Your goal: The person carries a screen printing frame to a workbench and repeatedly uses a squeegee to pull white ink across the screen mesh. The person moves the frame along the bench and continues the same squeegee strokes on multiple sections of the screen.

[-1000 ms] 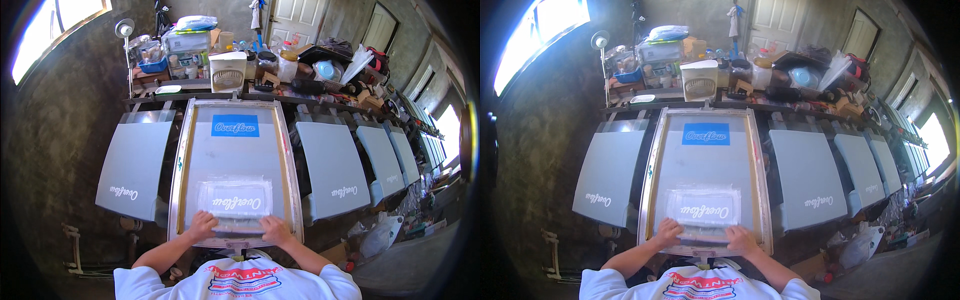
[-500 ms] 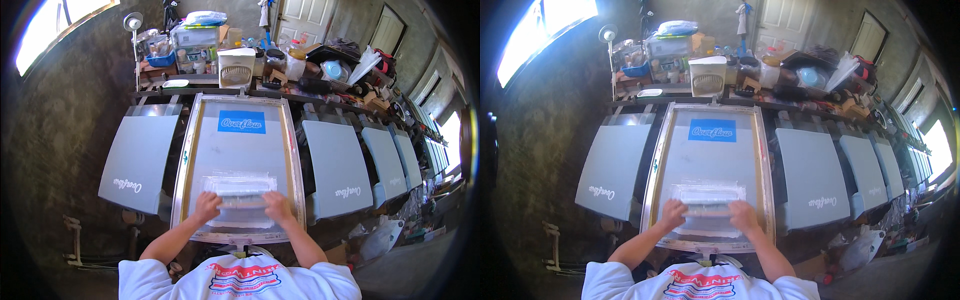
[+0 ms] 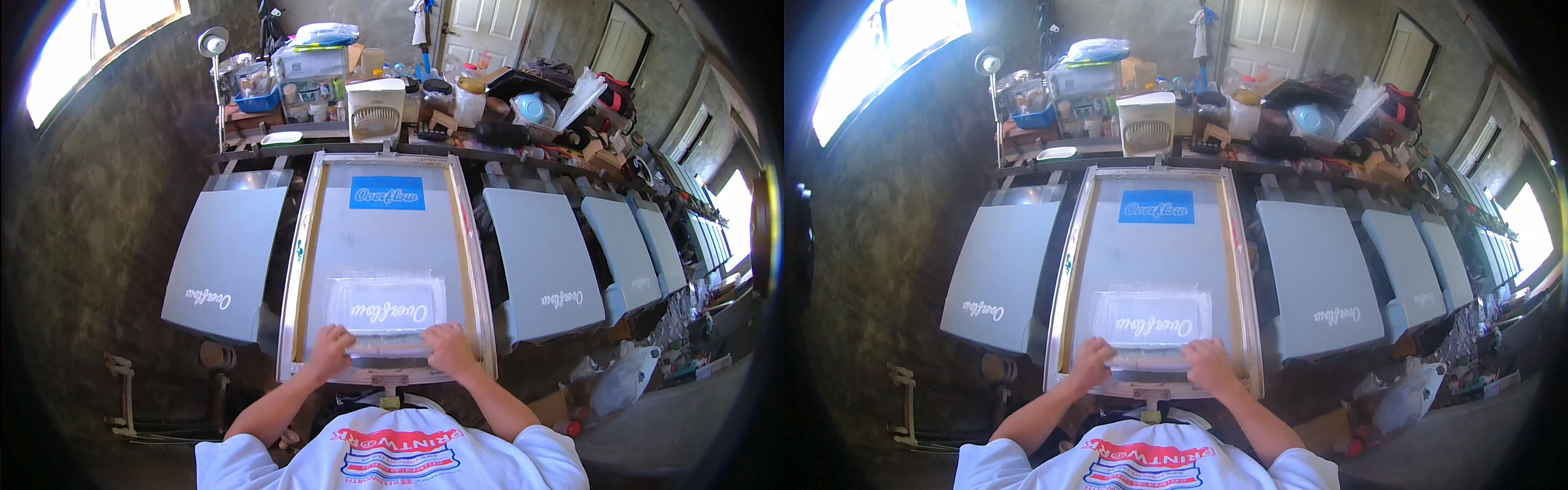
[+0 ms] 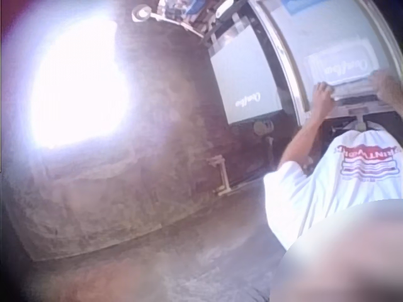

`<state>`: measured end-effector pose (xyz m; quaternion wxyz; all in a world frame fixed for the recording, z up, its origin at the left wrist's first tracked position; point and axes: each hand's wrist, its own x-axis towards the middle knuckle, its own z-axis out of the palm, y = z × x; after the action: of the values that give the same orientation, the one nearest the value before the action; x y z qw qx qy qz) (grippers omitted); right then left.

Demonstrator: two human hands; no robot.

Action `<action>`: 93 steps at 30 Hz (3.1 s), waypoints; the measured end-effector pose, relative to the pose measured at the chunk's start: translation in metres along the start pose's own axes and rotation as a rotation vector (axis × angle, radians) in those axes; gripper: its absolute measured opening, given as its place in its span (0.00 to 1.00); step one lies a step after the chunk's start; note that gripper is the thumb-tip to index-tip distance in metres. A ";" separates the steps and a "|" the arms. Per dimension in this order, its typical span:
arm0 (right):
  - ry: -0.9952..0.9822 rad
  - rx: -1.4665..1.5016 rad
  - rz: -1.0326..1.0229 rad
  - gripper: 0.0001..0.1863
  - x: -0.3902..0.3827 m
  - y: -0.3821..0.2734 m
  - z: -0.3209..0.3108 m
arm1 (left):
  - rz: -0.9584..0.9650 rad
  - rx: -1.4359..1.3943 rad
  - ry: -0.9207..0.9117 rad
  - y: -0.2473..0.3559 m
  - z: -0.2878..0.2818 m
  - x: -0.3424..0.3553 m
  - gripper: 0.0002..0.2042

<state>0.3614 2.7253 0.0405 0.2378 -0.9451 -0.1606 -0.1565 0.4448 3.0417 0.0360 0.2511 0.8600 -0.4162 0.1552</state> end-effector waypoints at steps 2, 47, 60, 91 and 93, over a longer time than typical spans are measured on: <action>-0.033 0.020 0.036 0.15 0.013 0.006 -0.009 | -0.034 0.001 0.031 -0.002 -0.001 0.013 0.16; 0.491 0.259 0.924 0.17 -0.109 0.105 0.013 | -1.269 -0.533 0.347 -0.078 -0.029 -0.086 0.23; 0.577 0.314 0.964 0.17 -0.197 0.197 -0.082 | -1.285 -0.668 0.416 0.019 0.062 -0.026 0.20; 0.533 0.252 0.948 0.17 -0.371 0.501 -0.224 | -1.305 -0.359 0.282 0.285 0.284 0.138 0.24; 0.530 0.276 0.959 0.17 -0.369 0.502 -0.225 | -1.294 -0.333 0.263 0.285 0.285 0.140 0.25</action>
<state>0.1698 2.1087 -0.1083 0.4359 -0.8007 0.3333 -0.2404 0.3197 2.6426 -0.0467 0.4709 0.8597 0.1978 0.0107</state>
